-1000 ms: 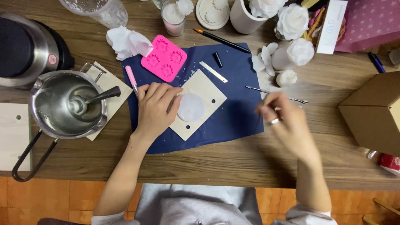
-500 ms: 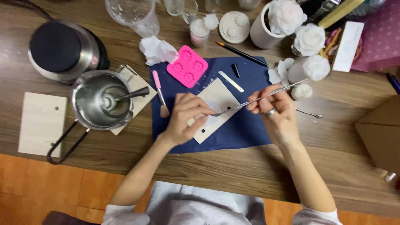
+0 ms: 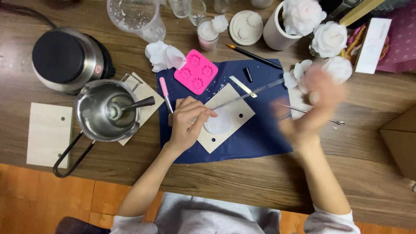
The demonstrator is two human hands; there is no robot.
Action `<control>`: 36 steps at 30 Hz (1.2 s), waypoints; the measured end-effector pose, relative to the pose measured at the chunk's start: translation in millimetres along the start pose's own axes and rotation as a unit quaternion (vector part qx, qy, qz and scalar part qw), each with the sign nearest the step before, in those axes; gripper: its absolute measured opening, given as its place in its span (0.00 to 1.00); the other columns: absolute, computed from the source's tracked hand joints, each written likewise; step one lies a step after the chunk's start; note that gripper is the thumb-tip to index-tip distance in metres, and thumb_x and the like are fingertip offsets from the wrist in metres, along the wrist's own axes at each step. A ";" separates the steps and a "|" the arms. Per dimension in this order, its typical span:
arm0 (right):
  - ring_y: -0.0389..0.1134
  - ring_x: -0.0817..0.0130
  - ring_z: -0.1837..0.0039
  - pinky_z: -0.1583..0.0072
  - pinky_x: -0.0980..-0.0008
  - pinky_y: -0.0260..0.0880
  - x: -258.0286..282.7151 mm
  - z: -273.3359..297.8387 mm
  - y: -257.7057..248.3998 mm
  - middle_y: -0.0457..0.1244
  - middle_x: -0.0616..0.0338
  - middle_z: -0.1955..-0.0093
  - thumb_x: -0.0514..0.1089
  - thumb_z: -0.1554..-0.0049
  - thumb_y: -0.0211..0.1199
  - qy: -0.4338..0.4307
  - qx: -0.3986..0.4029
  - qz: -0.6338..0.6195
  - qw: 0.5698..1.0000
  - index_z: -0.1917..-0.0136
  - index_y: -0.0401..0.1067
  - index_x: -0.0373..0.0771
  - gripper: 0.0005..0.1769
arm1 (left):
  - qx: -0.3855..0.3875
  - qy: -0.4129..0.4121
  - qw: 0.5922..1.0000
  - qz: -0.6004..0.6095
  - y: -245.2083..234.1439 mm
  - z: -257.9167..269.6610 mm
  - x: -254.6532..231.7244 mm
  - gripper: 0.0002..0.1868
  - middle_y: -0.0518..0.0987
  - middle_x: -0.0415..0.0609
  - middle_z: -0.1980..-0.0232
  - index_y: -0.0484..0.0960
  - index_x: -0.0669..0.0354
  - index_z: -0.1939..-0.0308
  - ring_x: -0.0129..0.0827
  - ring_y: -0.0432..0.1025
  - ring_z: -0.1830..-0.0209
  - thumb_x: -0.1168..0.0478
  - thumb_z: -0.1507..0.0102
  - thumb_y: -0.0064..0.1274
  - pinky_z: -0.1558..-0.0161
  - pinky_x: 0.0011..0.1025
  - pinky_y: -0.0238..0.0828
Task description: Scooping melted wax into a small mold and inserting a wick to create a decorative candle.
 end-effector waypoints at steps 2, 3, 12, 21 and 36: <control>0.62 0.44 0.39 0.39 0.45 0.62 20.7 6.6 21.4 0.62 0.42 0.43 0.52 0.42 0.55 -0.103 0.105 0.061 0.987 0.48 0.70 0.29 0.22 | 0.009 0.017 1.000 -0.010 0.8 -6.6 -8.9 0.18 0.75 0.36 0.77 0.82 0.54 0.72 0.26 0.66 0.68 0.58 0.34 0.39 0.57 0.30 0.49; 0.65 0.55 0.47 0.44 0.57 0.61 32.1 7.7 32.4 0.64 0.52 0.52 0.51 0.43 0.57 -0.122 0.143 0.037 0.981 0.52 0.72 0.35 0.16 | 0.023 0.026 0.999 0.016 0.4 -11.6 -15.1 0.16 0.74 0.37 0.77 0.82 0.53 0.72 0.27 0.66 0.69 0.59 0.34 0.42 0.55 0.29 0.50; 0.59 0.65 0.66 0.63 0.73 0.60 13.1 6.9 44.2 0.56 0.62 0.71 0.41 0.42 0.61 -0.110 0.233 0.114 0.959 0.66 0.69 0.42 0.11 | 0.021 0.074 0.990 -0.121 4.9 -25.5 -10.1 0.09 0.73 0.39 0.69 0.81 0.53 0.59 0.31 0.66 0.65 0.62 0.35 0.43 0.54 0.31 0.54; 0.60 0.73 0.64 0.65 0.81 0.61 6.2 27.9 71.2 0.57 0.66 0.70 0.45 0.46 0.64 -0.101 0.293 0.183 0.933 0.66 0.70 0.45 0.09 | 0.069 0.130 0.948 -0.282 23.2 -9.0 10.8 0.13 0.66 0.42 0.67 0.79 0.57 0.58 0.33 0.62 0.62 0.70 0.42 0.41 0.55 0.34 0.52; 0.60 0.74 0.65 0.68 0.83 0.62 10.3 39.4 75.4 0.57 0.66 0.71 0.45 0.45 0.62 -0.094 0.308 0.195 0.926 0.67 0.70 0.45 0.09 | 0.146 0.122 0.951 -0.246 29.2 -4.8 20.9 0.13 0.60 0.41 0.65 0.78 0.59 0.55 0.30 0.57 0.62 0.73 0.38 0.40 0.55 0.37 0.47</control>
Point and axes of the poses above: each hand's wrist, its own z-axis away from the middle knuckle, its own y-axis out of the palm, x = y × z, the point moved 8 cm from there along -z, towards the middle knuckle
